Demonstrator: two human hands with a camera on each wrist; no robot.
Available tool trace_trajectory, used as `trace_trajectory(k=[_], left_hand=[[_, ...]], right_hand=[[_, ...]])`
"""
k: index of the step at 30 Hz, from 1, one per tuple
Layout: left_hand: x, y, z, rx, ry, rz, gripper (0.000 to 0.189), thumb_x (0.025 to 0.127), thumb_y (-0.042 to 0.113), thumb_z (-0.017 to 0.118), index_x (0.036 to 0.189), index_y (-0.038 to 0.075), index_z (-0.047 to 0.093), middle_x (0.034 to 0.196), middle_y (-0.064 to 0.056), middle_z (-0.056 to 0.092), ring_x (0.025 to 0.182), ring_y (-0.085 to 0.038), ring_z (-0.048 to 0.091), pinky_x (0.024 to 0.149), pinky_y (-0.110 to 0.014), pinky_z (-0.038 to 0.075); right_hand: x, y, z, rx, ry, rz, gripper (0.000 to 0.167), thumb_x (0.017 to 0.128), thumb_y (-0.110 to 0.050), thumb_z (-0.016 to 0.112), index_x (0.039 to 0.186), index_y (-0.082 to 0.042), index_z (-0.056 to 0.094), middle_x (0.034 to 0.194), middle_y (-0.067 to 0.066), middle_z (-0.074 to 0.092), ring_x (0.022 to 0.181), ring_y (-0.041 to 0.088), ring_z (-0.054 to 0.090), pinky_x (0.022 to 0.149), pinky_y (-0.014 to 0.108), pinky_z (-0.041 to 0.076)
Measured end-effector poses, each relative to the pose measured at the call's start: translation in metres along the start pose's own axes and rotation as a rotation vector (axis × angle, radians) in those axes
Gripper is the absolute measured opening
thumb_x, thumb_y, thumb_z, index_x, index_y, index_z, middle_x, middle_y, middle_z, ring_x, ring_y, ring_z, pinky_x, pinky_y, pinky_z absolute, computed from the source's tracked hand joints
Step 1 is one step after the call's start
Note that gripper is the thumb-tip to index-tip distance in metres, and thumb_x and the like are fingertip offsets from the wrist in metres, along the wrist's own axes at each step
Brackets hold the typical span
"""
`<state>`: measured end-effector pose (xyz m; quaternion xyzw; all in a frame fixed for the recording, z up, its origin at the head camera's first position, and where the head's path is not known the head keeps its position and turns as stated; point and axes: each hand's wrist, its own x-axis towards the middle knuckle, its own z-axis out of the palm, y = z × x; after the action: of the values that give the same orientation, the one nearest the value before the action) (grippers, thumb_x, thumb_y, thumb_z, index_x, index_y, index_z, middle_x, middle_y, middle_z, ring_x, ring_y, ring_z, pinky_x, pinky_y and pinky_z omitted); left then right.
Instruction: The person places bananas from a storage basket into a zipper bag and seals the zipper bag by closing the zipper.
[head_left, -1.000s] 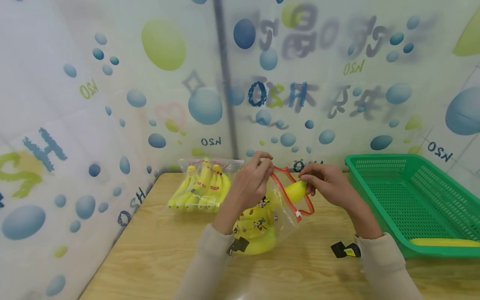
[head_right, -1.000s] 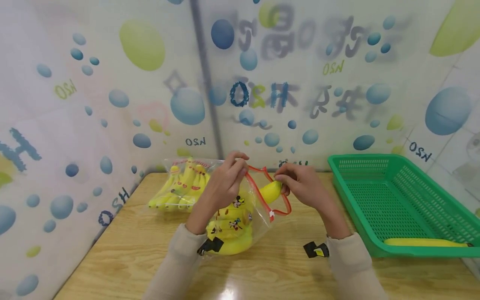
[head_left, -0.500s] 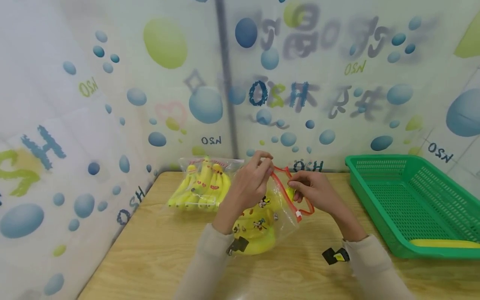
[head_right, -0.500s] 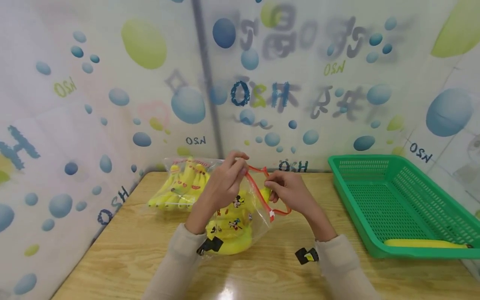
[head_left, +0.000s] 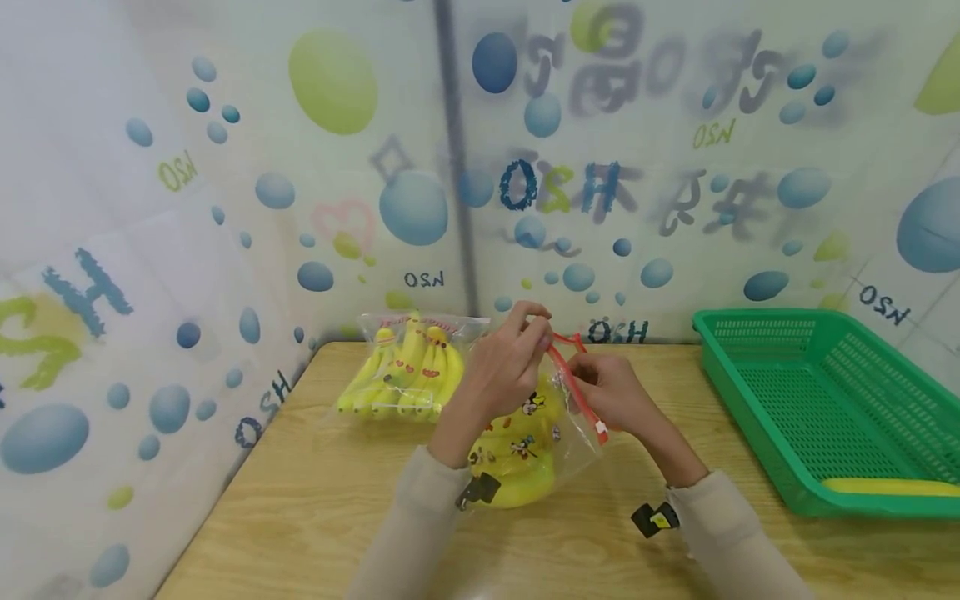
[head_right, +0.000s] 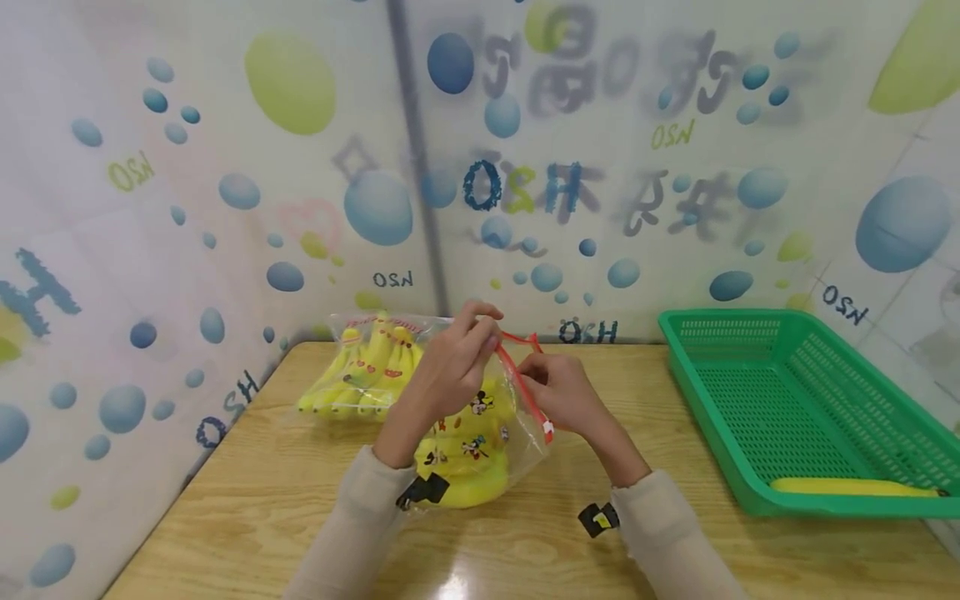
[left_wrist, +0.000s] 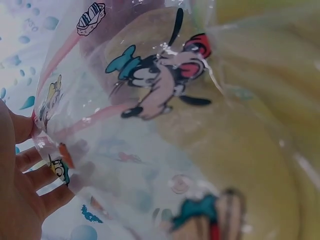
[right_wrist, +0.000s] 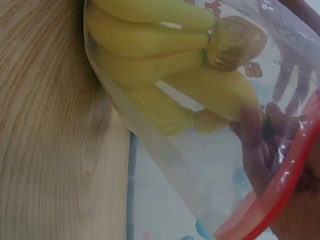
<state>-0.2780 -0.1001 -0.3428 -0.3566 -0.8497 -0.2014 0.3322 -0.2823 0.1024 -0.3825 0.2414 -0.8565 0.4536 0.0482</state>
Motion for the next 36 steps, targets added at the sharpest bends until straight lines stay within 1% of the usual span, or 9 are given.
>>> trace_trajectory(k=[6, 10, 14, 17, 24, 29, 36], left_hand=[[-0.001, -0.001, 0.0, 0.003, -0.009, -0.003, 0.023, 0.111, 0.021, 0.041, 0.104, 0.012, 0.061, 0.129, -0.006, 0.058, 0.07, -0.013, 0.056, 0.055, -0.019, 0.039], [-0.002, -0.001, 0.0, -0.003, -0.014, -0.007, 0.023, 0.111, 0.021, 0.04, 0.104, 0.012, 0.061, 0.129, -0.006, 0.058, 0.07, -0.012, 0.056, 0.055, -0.019, 0.039], [-0.002, -0.002, -0.001, -0.011, -0.01, -0.009, 0.023, 0.111, 0.02, 0.041, 0.104, 0.012, 0.061, 0.129, -0.006, 0.058, 0.069, -0.012, 0.055, 0.055, -0.018, 0.039], [-0.002, -0.002, -0.001, -0.013, -0.007, -0.008, 0.023, 0.111, 0.019, 0.041, 0.104, 0.012, 0.062, 0.129, -0.006, 0.058, 0.068, -0.011, 0.055, 0.055, -0.018, 0.039], [-0.002, -0.001, 0.0, -0.009, -0.008, -0.004, 0.022, 0.11, 0.019, 0.042, 0.104, 0.012, 0.062, 0.128, -0.006, 0.059, 0.069, -0.012, 0.055, 0.056, -0.018, 0.04], [-0.001, 0.0, 0.001, -0.01, -0.013, -0.003, 0.022, 0.111, 0.02, 0.042, 0.105, 0.012, 0.061, 0.129, -0.006, 0.058, 0.07, -0.012, 0.056, 0.057, -0.019, 0.041], [-0.001, 0.0, 0.003, -0.019, -0.019, -0.004, 0.022, 0.111, 0.021, 0.041, 0.105, 0.012, 0.061, 0.129, -0.006, 0.058, 0.068, -0.012, 0.054, 0.057, -0.019, 0.041]], right_hand=[[0.003, 0.005, 0.0, -0.021, -0.036, 0.001, 0.005, 0.092, -0.005, 0.072, 0.096, -0.002, 0.075, 0.082, 0.007, 0.075, 0.07, 0.016, 0.068, 0.065, 0.028, 0.058], [0.004, 0.007, -0.001, -0.005, -0.064, -0.005, 0.004, 0.091, -0.005, 0.073, 0.094, -0.003, 0.075, 0.083, 0.007, 0.075, 0.073, 0.015, 0.07, 0.067, 0.028, 0.058], [0.004, 0.006, -0.004, 0.004, -0.097, -0.008, 0.007, 0.09, -0.005, 0.074, 0.096, -0.005, 0.076, 0.084, 0.006, 0.076, 0.075, 0.015, 0.071, 0.07, 0.029, 0.059], [0.004, 0.006, -0.006, -0.017, -0.118, -0.009, 0.01, 0.09, -0.006, 0.074, 0.099, -0.005, 0.077, 0.086, 0.005, 0.076, 0.077, 0.014, 0.072, 0.073, 0.029, 0.059], [0.005, 0.008, -0.009, -0.108, -0.155, -0.042, 0.009, 0.088, -0.008, 0.075, 0.096, -0.007, 0.079, 0.084, 0.003, 0.077, 0.072, 0.011, 0.071, 0.069, 0.029, 0.059], [0.005, 0.01, -0.013, -0.142, -0.181, -0.055, 0.011, 0.09, -0.008, 0.074, 0.1, -0.007, 0.078, 0.087, 0.003, 0.077, 0.075, 0.011, 0.072, 0.071, 0.029, 0.06], [0.0, 0.011, -0.021, -0.176, -0.217, -0.053, 0.011, 0.093, -0.008, 0.07, 0.101, -0.009, 0.077, 0.09, 0.002, 0.076, 0.076, 0.01, 0.072, 0.071, 0.027, 0.059]])
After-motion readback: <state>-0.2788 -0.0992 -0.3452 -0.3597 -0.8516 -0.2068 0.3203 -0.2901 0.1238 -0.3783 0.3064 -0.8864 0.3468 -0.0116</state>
